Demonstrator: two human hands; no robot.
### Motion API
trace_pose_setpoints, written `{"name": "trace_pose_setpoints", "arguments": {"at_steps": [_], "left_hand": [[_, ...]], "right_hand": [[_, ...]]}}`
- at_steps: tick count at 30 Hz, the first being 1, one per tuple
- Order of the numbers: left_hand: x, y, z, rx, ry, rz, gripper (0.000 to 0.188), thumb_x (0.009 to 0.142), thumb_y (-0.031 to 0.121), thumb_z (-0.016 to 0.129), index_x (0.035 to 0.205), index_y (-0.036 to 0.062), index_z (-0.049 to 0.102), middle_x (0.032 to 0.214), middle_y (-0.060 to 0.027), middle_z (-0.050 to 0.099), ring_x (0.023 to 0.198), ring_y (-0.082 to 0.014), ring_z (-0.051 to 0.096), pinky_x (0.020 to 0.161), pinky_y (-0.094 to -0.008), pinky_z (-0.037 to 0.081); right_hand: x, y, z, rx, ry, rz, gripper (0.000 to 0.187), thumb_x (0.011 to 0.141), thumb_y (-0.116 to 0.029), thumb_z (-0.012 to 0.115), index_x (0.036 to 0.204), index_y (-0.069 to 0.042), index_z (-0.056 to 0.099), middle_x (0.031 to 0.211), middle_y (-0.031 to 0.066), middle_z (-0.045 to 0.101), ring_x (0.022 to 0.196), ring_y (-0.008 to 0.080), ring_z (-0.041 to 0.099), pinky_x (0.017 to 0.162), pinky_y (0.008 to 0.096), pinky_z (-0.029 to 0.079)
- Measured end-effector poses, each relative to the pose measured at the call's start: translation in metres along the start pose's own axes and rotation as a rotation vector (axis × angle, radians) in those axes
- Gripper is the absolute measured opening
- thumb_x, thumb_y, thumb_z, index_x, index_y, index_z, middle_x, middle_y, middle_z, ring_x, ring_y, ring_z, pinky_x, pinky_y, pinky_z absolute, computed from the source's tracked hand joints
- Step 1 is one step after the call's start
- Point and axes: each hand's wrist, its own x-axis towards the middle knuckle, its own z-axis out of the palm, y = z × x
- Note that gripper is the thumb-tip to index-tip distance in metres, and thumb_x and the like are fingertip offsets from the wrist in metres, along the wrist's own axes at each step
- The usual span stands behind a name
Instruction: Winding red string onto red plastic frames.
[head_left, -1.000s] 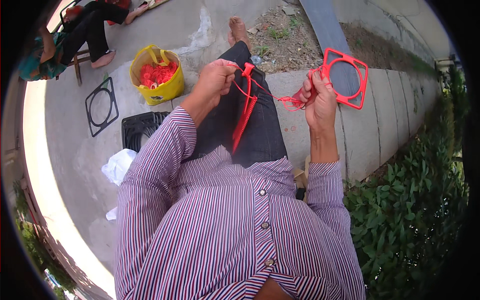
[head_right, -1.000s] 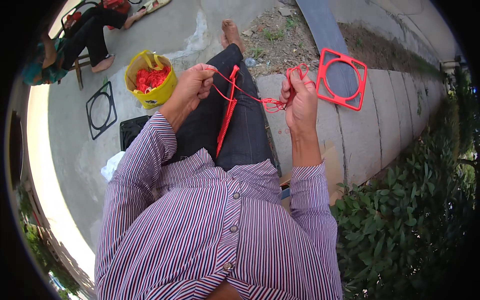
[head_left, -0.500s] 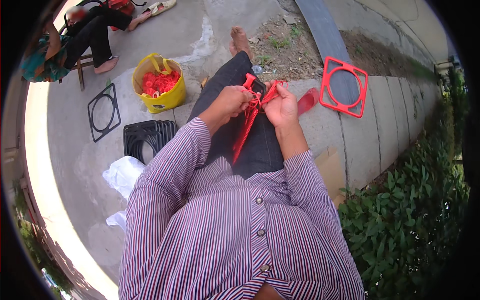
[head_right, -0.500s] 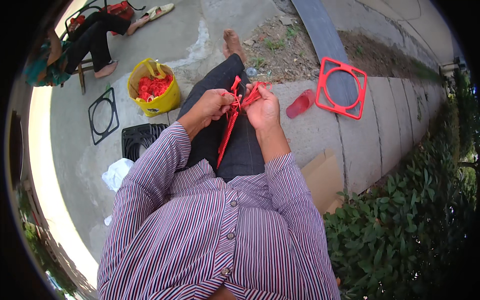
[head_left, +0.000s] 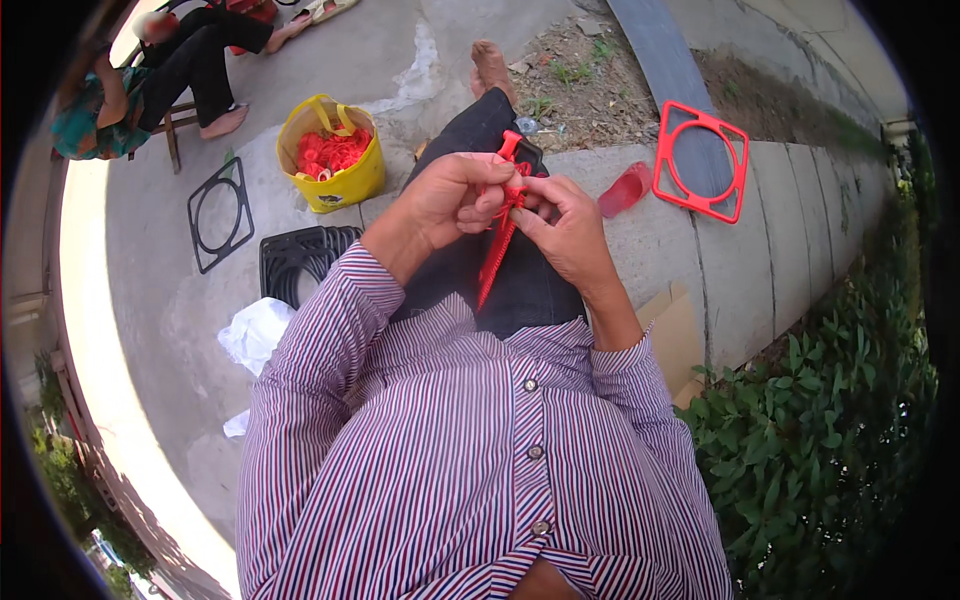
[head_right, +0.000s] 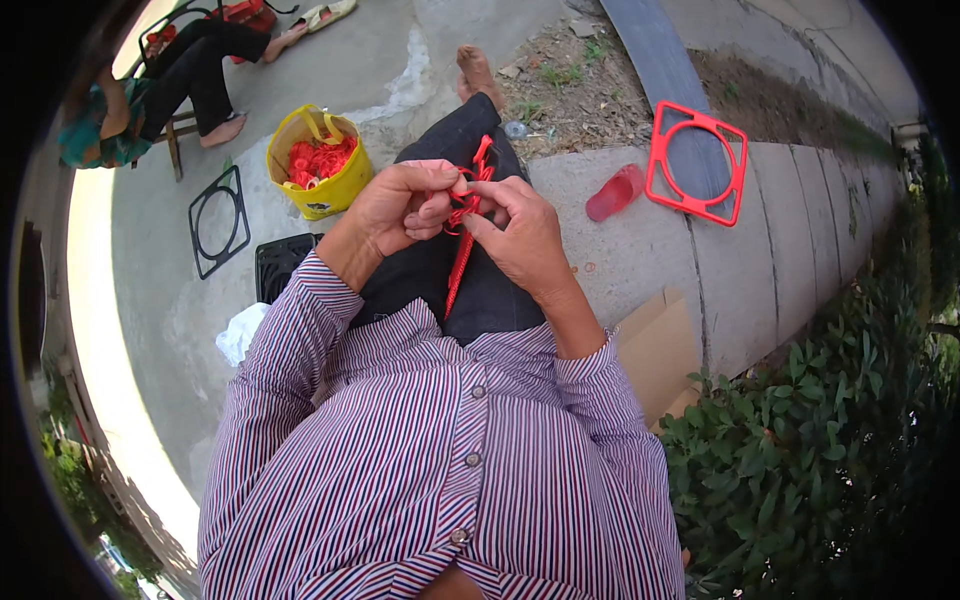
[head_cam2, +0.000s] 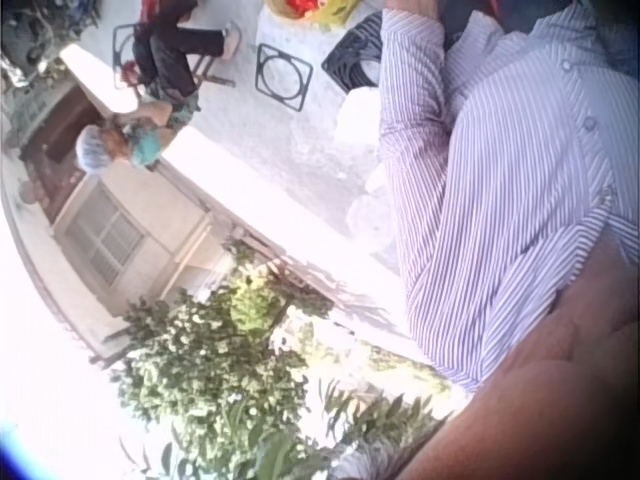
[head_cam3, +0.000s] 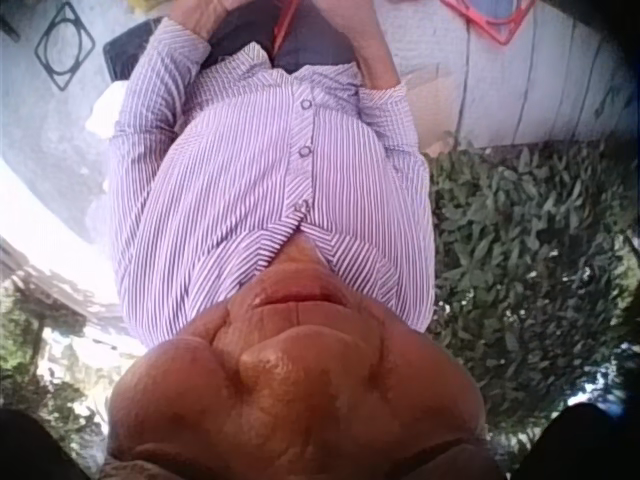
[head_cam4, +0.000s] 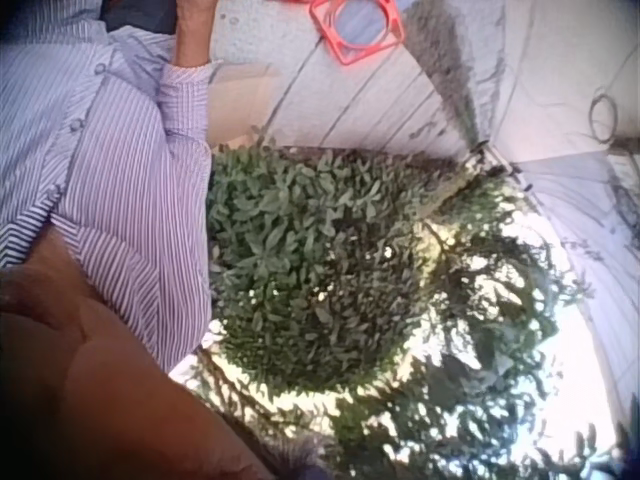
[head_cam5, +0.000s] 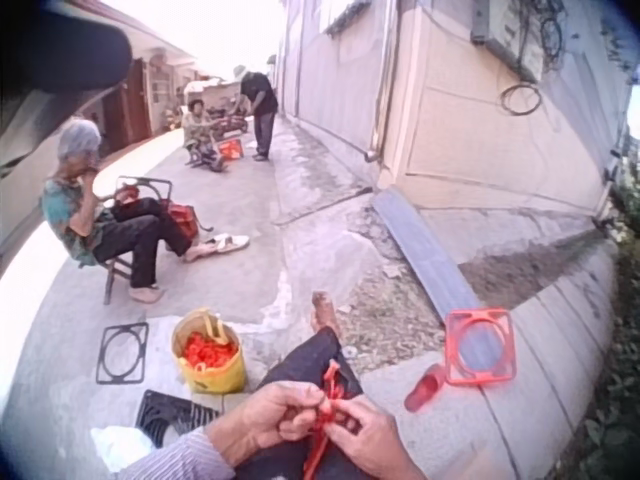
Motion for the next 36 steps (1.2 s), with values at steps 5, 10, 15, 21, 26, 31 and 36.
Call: {"name": "trace_pose_setpoints", "arguments": {"at_steps": [5, 10, 15, 21, 26, 31, 36], "left_hand": [[-0.002, 0.003, 0.014, 0.083, 0.012, 0.004, 0.024, 0.097, 0.019, 0.047, 0.095, -0.0008, 0.061, 0.048, 0.0009, 0.042, 0.035, -0.0052, 0.029, 0.033, -0.0204, 0.023], [0.002, -0.002, 0.004, 0.072, 0.056, 0.073, 0.025, 0.096, 0.019, 0.047, 0.101, -0.0022, 0.06, 0.049, 0.002, 0.043, 0.036, -0.005, 0.03, 0.033, -0.0208, 0.025], [0.013, -0.014, -0.01, -0.002, 0.136, 0.059, 0.023, 0.095, 0.017, 0.047, 0.099, -0.0013, 0.06, 0.052, 0.0011, 0.046, 0.036, -0.0051, 0.031, 0.033, -0.0207, 0.025], [0.025, -0.018, -0.015, -0.021, 0.101, 0.05, 0.023, 0.095, 0.016, 0.045, 0.097, -0.0016, 0.06, 0.056, 0.0002, 0.052, 0.036, -0.0044, 0.032, 0.032, -0.02, 0.025], [0.028, -0.017, -0.01, 0.011, 0.109, 0.046, 0.023, 0.095, 0.016, 0.045, 0.095, -0.0011, 0.06, 0.058, -0.0005, 0.056, 0.037, -0.0039, 0.034, 0.033, -0.0201, 0.025], [0.02, -0.013, 0.002, 0.068, 0.158, 0.038, 0.023, 0.095, 0.017, 0.046, 0.095, -0.0013, 0.061, 0.061, -0.0006, 0.058, 0.037, -0.0032, 0.032, 0.032, -0.0187, 0.025], [0.025, -0.013, 0.005, 0.096, 0.15, 0.053, 0.023, 0.095, 0.017, 0.045, 0.095, 0.0003, 0.061, 0.063, -0.0008, 0.06, 0.037, -0.0031, 0.031, 0.033, -0.0189, 0.026]], "right_hand": [[0.006, 0.015, 0.005, 0.474, -0.077, 0.089, 0.022, 0.08, -0.007, 0.07, 0.101, -0.001, 0.068, 0.08, -0.0001, 0.06, 0.061, 0.0066, 0.05, 0.055, 0.0234, 0.042], [-0.018, -0.003, -0.072, 0.972, 0.184, 0.18, 0.022, 0.082, -0.015, 0.071, 0.099, -0.001, 0.068, 0.094, 0.0026, 0.065, 0.074, 0.0103, 0.052, 0.057, 0.024, 0.036], [-0.076, -0.033, -0.194, 1.398, 0.125, -0.202, 0.011, 0.089, -0.018, 0.063, 0.095, -0.009, 0.066, 0.103, 0.0058, 0.06, 0.078, 0.0117, 0.05, 0.058, 0.0264, 0.036], [-0.179, 0.009, -0.308, 1.085, 0.761, -0.174, 0.018, 0.093, -0.014, 0.057, 0.107, -0.002, 0.059, 0.1, 0.0063, 0.061, 0.079, 0.0136, 0.057, 0.062, 0.0256, 0.046], [-0.156, 0.101, -0.209, 0.046, 0.401, 0.886, 0.039, 0.085, -0.026, 0.068, 0.114, -0.003, 0.057, 0.1, 0.0094, 0.066, 0.087, 0.0152, 0.064, 0.072, 0.029, 0.051], [-0.076, 0.099, -0.079, -0.493, -0.067, 0.405, 0.035, 0.082, -0.013, 0.064, 0.116, -0.007, 0.062, 0.094, 0.0098, 0.069, 0.07, 0.0153, 0.064, 0.068, 0.027, 0.05], [-0.005, 0.051, -0.021, 0.097, 0.078, 0.275, 0.029, 0.091, -0.019, 0.06, 0.115, -0.003, 0.062, 0.084, 0.0036, 0.065, 0.069, 0.0091, 0.061, 0.062, 0.0215, 0.047]]}}
